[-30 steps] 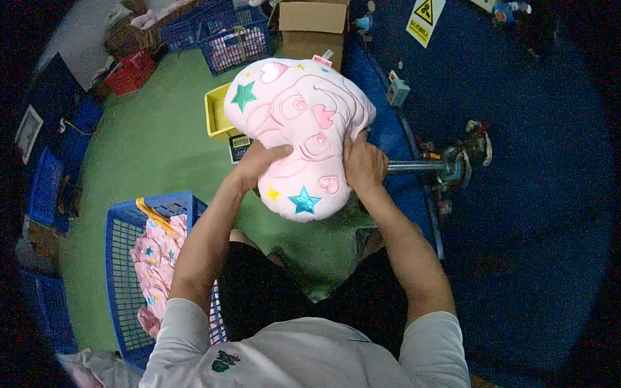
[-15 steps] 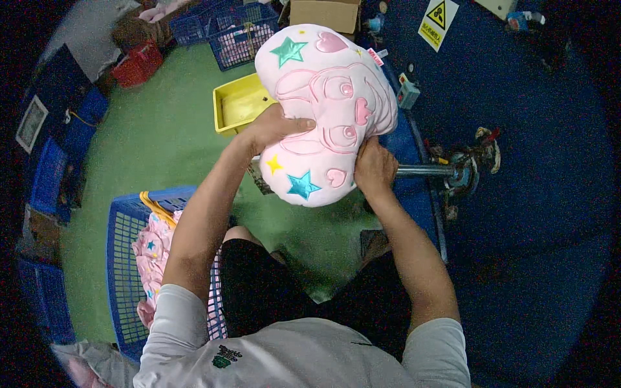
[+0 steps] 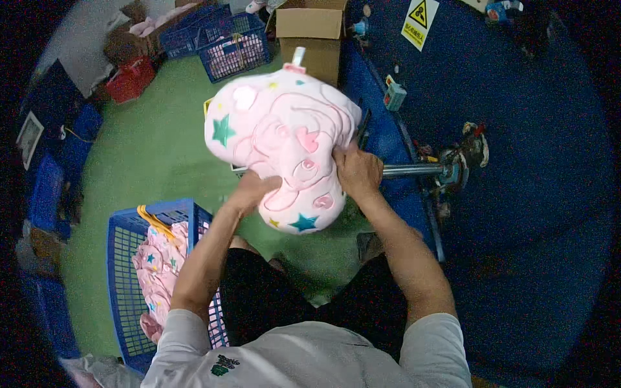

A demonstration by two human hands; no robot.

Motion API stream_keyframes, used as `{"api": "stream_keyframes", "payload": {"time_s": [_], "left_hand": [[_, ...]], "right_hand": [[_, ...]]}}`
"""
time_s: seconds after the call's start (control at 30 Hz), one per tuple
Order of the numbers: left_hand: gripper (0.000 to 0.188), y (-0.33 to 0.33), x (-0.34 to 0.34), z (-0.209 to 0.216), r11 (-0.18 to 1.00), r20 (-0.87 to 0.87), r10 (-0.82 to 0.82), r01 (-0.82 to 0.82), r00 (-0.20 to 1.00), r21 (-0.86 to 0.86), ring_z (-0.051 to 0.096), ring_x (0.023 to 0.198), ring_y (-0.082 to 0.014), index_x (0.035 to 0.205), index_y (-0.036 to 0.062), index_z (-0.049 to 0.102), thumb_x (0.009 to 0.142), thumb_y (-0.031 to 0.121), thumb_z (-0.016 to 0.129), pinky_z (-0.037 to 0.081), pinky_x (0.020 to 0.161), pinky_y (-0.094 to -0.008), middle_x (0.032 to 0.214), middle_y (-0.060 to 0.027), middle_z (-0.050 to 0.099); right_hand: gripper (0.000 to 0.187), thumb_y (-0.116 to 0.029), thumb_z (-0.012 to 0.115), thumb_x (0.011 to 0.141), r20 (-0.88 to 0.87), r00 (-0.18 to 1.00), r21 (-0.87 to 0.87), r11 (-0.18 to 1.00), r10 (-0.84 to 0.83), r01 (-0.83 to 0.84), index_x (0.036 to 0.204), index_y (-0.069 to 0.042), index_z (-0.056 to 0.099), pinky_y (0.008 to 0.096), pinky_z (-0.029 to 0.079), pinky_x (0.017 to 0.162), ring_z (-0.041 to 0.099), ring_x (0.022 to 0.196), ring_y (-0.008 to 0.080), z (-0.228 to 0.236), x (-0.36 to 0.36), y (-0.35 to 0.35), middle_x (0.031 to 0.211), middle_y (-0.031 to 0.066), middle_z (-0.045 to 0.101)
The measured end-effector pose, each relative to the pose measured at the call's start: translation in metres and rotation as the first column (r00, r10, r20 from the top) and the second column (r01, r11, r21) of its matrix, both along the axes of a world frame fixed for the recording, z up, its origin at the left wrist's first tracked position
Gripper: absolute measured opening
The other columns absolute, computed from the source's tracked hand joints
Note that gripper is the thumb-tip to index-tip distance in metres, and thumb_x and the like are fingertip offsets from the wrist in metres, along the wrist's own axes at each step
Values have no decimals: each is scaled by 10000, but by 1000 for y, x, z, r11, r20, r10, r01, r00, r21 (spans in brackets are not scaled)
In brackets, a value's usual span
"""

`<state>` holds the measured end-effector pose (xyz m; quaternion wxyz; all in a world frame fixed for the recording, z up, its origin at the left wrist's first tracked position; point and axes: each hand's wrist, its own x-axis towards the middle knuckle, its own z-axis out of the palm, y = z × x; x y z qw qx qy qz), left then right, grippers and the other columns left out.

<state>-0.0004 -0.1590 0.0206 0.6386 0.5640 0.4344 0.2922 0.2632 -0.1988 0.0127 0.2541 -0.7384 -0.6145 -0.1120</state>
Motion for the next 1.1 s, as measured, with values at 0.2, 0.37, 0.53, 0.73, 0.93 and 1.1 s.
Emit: {"api": "stream_keyframes", "payload": {"time_s": [0.2,0.37,0.53,0.73,0.93,1.1], "left_hand": [[636,-53,37,-52,976,172,219,-215,960,-45,683,1062,-321,1370,-79,524,825,104,797,574,947,-348,1236,-224,666],[579,-34,41,-35,980,254,198,-201,947,-15,688,1036,-295,1341,-87,547,844,94,782,583,890,-329,1199,-225,677],[551,-38,36,-31,976,231,217,-217,948,-28,696,1004,-273,1321,-98,556,852,91,776,592,836,-311,1172,-226,685],[540,-25,33,-11,980,275,189,-163,943,-115,702,980,-270,1317,-106,548,859,84,764,596,809,-301,1181,-232,678],[545,-14,13,6,991,350,134,-131,927,-33,701,984,-288,1339,-108,525,866,61,736,599,811,-310,1194,-240,670],[544,-33,11,-23,922,320,383,-339,866,-187,698,990,-289,1352,-111,508,871,45,710,599,805,-311,1193,-243,669]], "right_hand": [[413,-452,458,1028,-189,980,68,997,54,-41,1038,-55,573,559,465,575,636,595,455,2,5,4,692,213,677],[375,-424,445,1042,-206,979,119,993,7,18,1070,-68,558,548,464,577,637,591,436,-10,13,12,707,207,680],[327,-380,447,1048,-110,993,61,997,-50,57,1040,-66,538,538,468,582,638,589,426,-14,11,11,716,207,678],[300,-359,466,1040,-61,996,16,997,-71,72,994,-68,522,531,473,580,640,589,423,-10,9,7,709,203,673],[385,-415,445,1040,-65,997,-29,999,-30,28,1099,-58,578,540,476,583,651,606,427,-8,9,7,750,199,700],[507,-481,406,1042,-112,972,110,975,204,-192,1222,-53,609,552,479,588,660,629,438,-6,18,4,805,199,724]]}}
